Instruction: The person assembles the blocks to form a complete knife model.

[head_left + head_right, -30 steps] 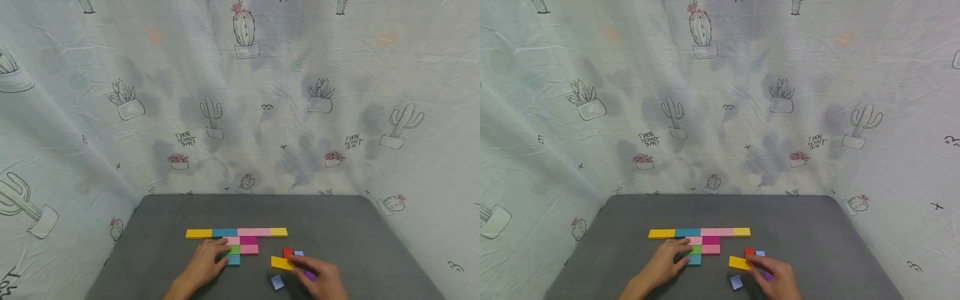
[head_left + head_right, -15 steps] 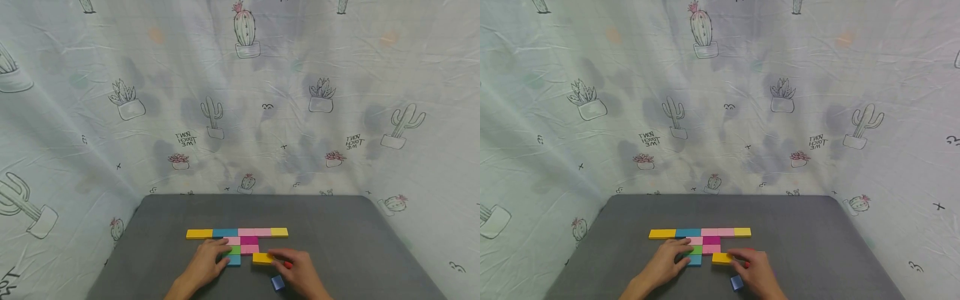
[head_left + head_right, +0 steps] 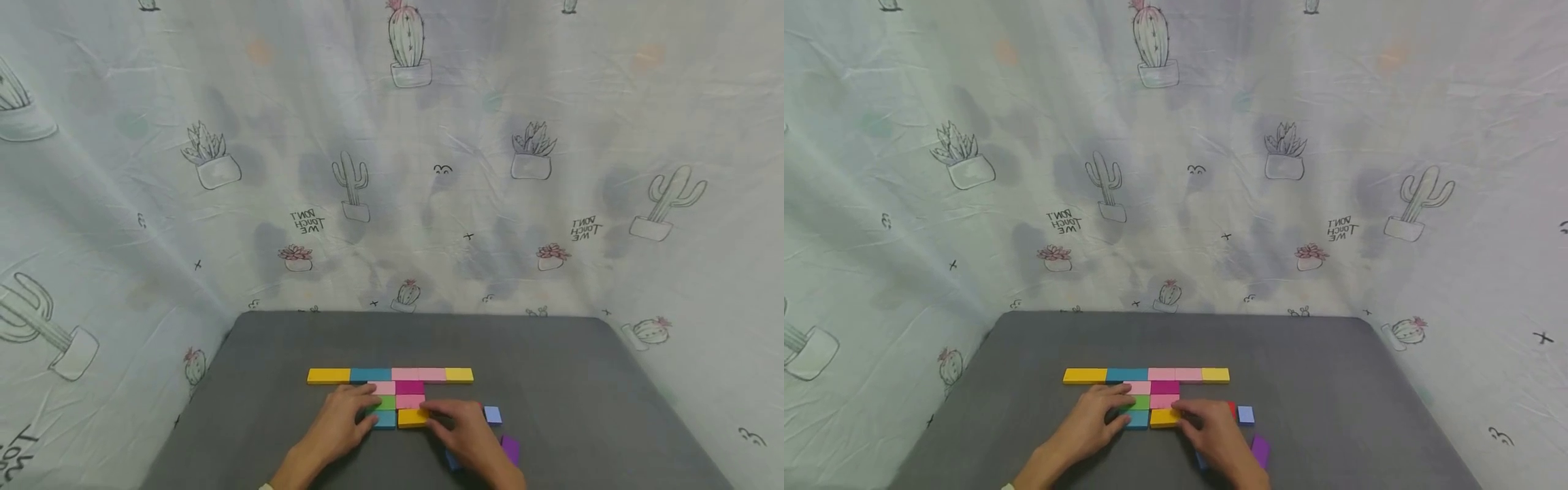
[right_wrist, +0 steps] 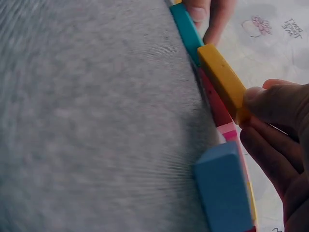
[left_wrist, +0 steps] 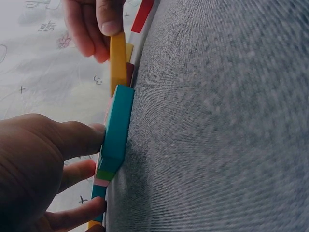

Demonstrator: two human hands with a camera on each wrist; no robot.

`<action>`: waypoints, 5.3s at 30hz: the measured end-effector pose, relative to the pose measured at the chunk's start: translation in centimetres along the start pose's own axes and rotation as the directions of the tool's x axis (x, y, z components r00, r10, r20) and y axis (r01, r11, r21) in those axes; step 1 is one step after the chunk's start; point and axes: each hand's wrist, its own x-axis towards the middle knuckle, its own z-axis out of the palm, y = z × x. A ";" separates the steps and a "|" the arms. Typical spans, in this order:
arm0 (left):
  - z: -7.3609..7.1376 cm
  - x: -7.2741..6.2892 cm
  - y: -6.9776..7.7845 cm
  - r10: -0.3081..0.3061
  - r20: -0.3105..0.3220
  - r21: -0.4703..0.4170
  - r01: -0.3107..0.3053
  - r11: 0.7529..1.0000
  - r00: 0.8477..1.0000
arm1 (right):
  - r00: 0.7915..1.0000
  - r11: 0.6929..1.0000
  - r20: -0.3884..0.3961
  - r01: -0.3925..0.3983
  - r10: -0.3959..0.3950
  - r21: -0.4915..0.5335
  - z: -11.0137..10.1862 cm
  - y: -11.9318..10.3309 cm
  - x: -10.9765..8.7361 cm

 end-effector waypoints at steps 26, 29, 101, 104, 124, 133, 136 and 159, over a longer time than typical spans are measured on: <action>0.1 0.2 -0.1 -0.019 0.002 0.013 0.019 1.000 1.000 | 0.999 0.996 0.048 -0.001 0.006 -0.095 0.8 -0.1 0.9; 0.2 0.2 0.0 -0.025 0.003 0.013 0.024 1.000 1.000 | 0.999 0.995 0.043 0.005 -0.001 -0.095 0.8 -0.2 0.9; 0.4 0.1 -0.1 -0.022 -0.006 -0.018 0.021 1.000 1.000 | 0.884 0.848 0.091 -0.466 0.458 0.253 -7.8 5.7 -13.1; 0.4 0.2 0.0 -0.024 -0.006 -0.018 0.024 1.000 1.000 | 0.881 0.855 0.062 -0.470 0.469 0.219 -7.7 5.8 -13.2; 0.3 0.0 0.1 -0.035 0.004 -0.016 0.035 0.999 0.999 | 0.824 0.874 -0.298 -0.472 0.483 0.113 -9.2 2.6 -10.5; 0.3 -0.1 0.1 -0.024 -0.001 -0.024 0.024 0.999 1.000 | 0.861 0.917 -0.321 -0.389 0.395 0.084 -8.9 1.8 -6.9; 0.3 -0.1 0.1 -0.027 -0.002 -0.024 0.027 0.999 1.000 | 0.876 0.936 -0.332 -0.340 0.349 0.088 -8.5 1.9 -5.7; 0.3 -0.1 -0.1 -0.005 -0.018 -0.007 0.005 1.000 1.000 | 0.928 0.954 -0.226 -0.275 0.296 0.122 -4.4 3.3 1.0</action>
